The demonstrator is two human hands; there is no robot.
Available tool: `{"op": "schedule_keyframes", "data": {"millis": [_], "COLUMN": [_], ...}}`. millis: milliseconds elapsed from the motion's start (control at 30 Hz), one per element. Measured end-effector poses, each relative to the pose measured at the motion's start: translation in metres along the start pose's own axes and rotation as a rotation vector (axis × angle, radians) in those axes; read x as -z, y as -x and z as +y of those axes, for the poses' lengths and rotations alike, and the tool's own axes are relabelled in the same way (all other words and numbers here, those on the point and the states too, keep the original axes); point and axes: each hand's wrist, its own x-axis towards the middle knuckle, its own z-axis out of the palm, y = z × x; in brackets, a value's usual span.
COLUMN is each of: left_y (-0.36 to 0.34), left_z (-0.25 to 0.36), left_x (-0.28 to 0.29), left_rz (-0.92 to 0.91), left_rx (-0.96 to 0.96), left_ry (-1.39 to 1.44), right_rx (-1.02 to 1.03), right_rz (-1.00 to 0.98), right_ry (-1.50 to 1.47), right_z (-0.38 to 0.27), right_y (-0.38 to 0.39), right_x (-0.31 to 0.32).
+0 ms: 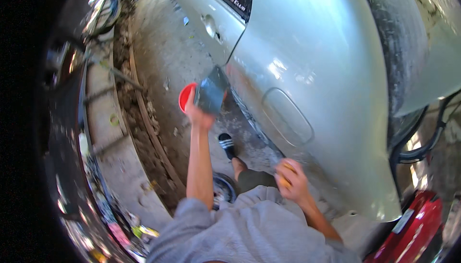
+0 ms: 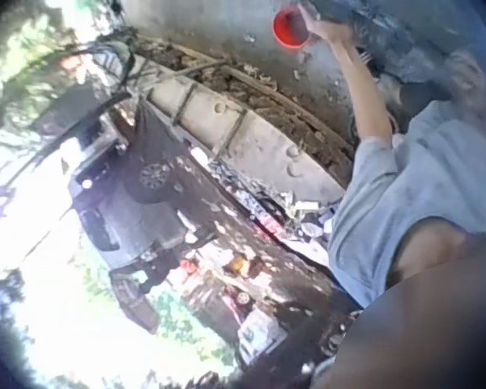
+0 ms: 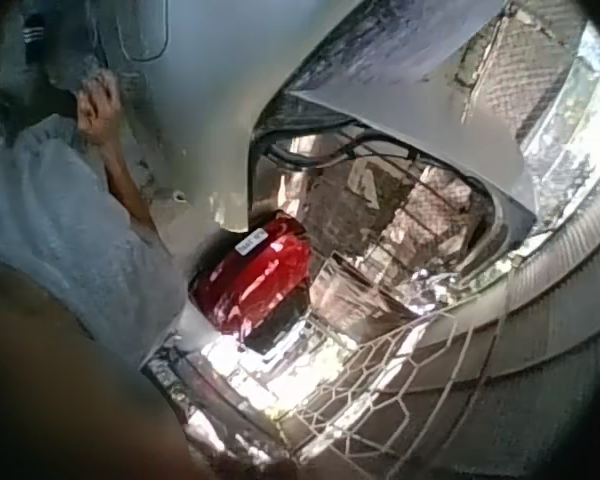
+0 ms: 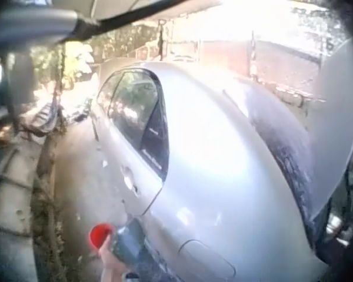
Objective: Sand the rear quarter panel of a silver car using sandpaper and water.
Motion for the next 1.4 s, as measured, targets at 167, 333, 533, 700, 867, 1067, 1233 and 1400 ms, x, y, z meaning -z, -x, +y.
{"op": "schedule_keyframes", "data": {"millis": [167,333,533,700,867,1067,1233,1400], "left_y": [0.021,-0.025,-0.121,-0.197,-0.276,-0.290,-0.333,-0.320], "left_z": [0.031,0.145,0.174,0.142,0.102,0.077,0.092,0.104], "left_x": [0.086,0.133,0.203,0.338,0.547,0.743,0.794,0.652], "left_rz": [0.214,0.461,0.307,0.208,-0.103,-0.747,-0.636,-0.556], "left_rx": [0.283,0.413,0.389,0.298,0.764,0.363,0.788,0.686], "left_ry": [-0.413,-0.803,-1.454,-1.583,-1.800,-2.508,-2.453,-1.893], "right_rx": [-0.878,-1.043,-1.229,-0.962,-0.836,-0.218,-0.669,-0.805], "right_rz": [-0.222,-0.522,-0.597,-0.166,-0.494,-0.815,-0.855,-0.442], "right_ry": [-1.204,-1.887,-1.486,-0.480,-0.074,0.749,0.393,0.139], "right_z": [0.060,0.014,0.023,0.091,0.221,0.330,0.331,0.304], "right_y": [-0.135,-0.267,-0.315,-0.315,-0.314,-0.256,-0.275,-0.269], "right_x": [-0.224,-0.304,-0.380,-0.515,-0.665,-0.817,-0.858,-0.745]}}
